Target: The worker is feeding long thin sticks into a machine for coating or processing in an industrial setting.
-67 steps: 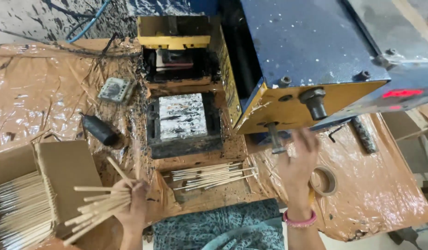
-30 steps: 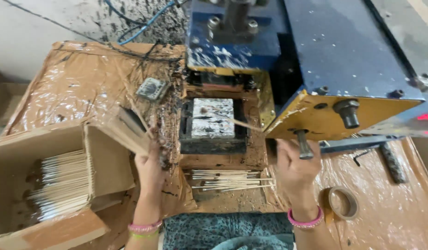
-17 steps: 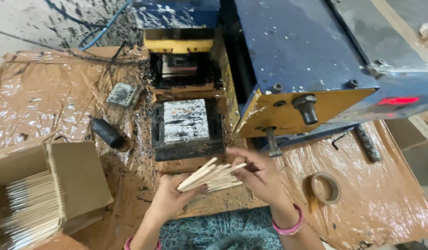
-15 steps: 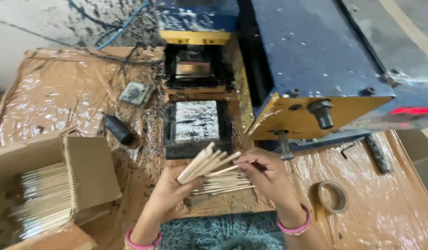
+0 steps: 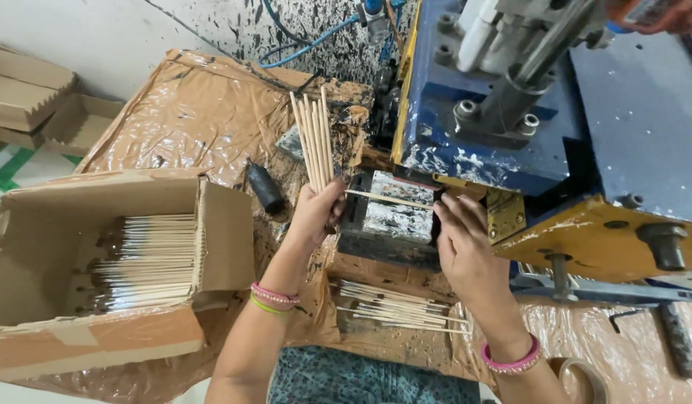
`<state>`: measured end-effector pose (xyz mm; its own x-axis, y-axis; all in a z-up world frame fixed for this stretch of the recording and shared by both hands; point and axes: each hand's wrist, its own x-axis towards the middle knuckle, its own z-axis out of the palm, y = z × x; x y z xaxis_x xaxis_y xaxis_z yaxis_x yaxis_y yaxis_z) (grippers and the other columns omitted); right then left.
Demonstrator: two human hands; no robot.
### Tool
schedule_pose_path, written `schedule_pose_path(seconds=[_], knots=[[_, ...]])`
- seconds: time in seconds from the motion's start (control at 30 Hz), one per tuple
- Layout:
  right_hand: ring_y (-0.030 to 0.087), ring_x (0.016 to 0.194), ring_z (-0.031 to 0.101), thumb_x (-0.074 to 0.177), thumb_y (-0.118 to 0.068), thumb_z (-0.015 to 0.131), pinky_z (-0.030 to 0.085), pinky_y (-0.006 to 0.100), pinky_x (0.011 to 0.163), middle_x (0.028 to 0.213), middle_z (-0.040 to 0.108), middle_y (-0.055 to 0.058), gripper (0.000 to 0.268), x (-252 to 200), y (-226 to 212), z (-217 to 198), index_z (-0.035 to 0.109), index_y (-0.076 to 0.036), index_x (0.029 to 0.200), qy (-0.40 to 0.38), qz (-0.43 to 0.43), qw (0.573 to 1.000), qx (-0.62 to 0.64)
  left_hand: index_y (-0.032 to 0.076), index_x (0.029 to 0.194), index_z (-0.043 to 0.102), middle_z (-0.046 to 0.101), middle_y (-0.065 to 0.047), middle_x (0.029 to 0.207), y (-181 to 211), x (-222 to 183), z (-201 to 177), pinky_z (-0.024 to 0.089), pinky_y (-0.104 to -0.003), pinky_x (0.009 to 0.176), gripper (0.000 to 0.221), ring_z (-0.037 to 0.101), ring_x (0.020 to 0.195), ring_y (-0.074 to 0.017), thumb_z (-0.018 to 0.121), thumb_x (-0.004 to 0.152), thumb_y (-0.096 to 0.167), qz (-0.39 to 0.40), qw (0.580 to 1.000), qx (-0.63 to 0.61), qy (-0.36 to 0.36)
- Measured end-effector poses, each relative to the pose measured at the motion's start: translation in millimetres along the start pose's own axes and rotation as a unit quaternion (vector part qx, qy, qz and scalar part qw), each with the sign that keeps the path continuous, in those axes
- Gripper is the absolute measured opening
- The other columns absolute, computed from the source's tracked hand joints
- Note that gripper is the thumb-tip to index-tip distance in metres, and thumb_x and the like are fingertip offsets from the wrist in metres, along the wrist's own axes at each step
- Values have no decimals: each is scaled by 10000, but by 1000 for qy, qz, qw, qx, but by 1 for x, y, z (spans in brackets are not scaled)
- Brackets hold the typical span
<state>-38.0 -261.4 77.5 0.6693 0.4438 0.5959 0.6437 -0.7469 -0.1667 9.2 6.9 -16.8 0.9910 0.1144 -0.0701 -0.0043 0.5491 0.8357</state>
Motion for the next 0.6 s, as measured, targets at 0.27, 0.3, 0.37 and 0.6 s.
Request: schedule_pose_path(seconds=[0.27,0.3,0.37,0.6], knots=[[310,1117,675,949,-104,677,527,395,1002,1201,694,99,220,-2,11,15,738,-46,1152,36,35,999,-8,81,850,627,574,19,604,2,-6,-3,350,-205,368,146,470,439,-53,681,955,168,-16,998,51,13],[289,1068,690,959,-102,688,541,372,942,1177,696,85,205,2,2,6,745,-53,1149,37,34,999,2,80,824,606,562,15,594,-1,-7,-7,348,-204,356,225,458,429,-53,675,995,208,2,999,40,-12],[268,1019,705,969,-100,700,555,349,881,1154,698,71,189,2,-7,-8,752,-60,1147,40,37,998,11,79,797,585,551,11,584,-6,-17,-10,346,-204,344,305,447,419,-54,668,1036,249,17,999,32,-39],[232,890,682,956,-15,726,529,345,828,1001,727,95,120,-94,61,-37,757,-75,1056,203,108,973,23,39,1202,682,627,-8,713,-24,-94,-42,397,-212,439,274,523,546,-47,570,1066,249,160,956,226,101]])
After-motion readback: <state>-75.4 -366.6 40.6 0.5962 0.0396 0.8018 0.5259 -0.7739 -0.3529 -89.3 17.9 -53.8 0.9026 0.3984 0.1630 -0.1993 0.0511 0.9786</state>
